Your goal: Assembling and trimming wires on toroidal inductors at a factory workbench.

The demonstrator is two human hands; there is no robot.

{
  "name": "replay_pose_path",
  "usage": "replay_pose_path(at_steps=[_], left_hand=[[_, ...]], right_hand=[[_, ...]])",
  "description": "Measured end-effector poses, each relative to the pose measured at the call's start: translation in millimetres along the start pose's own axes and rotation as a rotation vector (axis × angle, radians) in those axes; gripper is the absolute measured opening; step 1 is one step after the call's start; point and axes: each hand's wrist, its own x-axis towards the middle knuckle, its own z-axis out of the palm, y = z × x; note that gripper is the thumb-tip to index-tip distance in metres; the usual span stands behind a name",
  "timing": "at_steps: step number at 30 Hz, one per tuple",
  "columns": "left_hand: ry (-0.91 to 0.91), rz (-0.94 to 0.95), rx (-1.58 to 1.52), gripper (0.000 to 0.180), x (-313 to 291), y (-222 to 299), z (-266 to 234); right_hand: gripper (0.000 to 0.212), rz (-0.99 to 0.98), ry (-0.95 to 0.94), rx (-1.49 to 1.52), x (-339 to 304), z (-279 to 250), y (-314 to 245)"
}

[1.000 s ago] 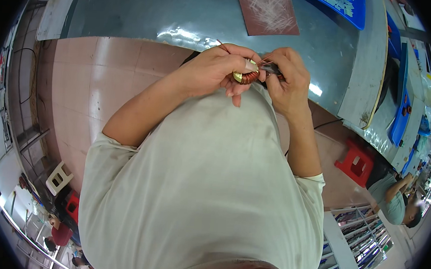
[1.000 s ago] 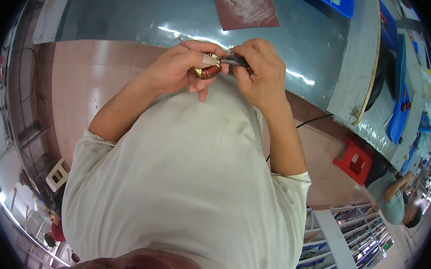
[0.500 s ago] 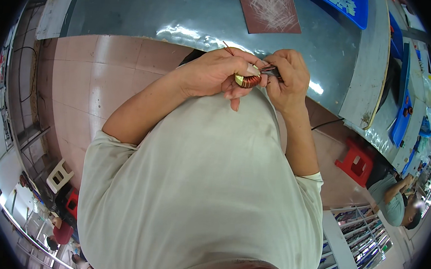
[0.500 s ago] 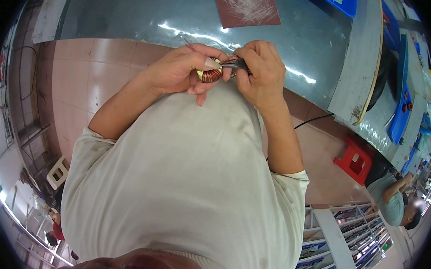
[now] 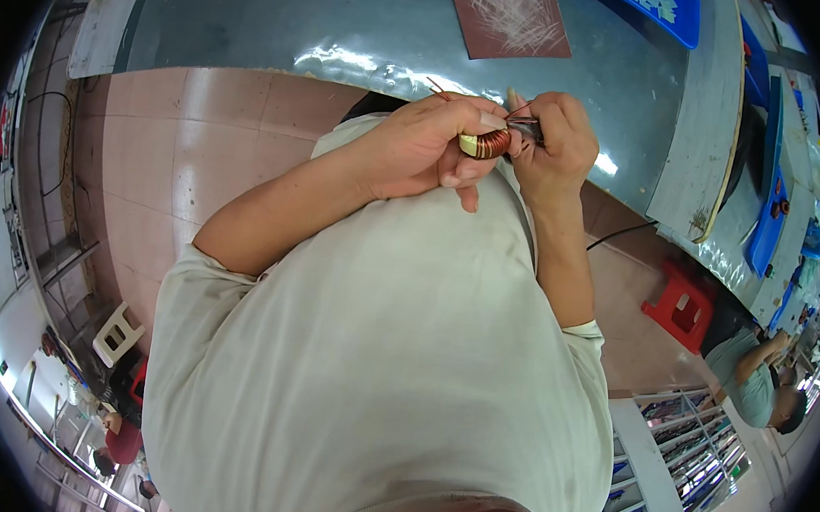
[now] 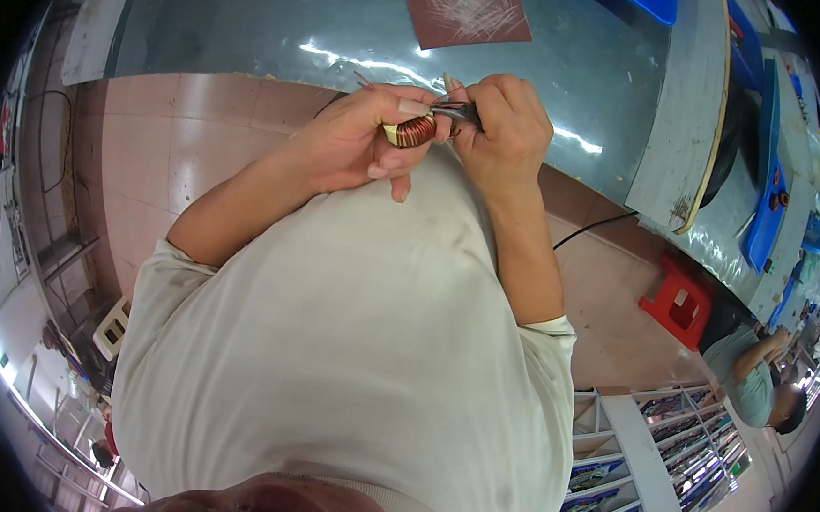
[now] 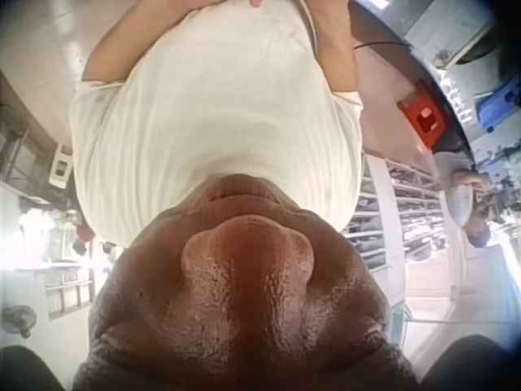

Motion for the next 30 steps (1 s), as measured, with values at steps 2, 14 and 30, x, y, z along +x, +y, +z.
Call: replay_pose_path(at_steps=[2,14,30], left_hand=[[0.033,-0.006,-0.055,0.033,0,0,3],[0.113,0.08,0.195,0.025,5,6,-9],[0.181,0.444,0.871,0.016,4,8,-21]], right_hand=[[0.022,0.005,0.005,0.008,0,3,2],[0.032,0.056,-0.066,0.056,-11,-5,13],[0.017,0.263,-0.253,0.196,-6,-18,-3]])
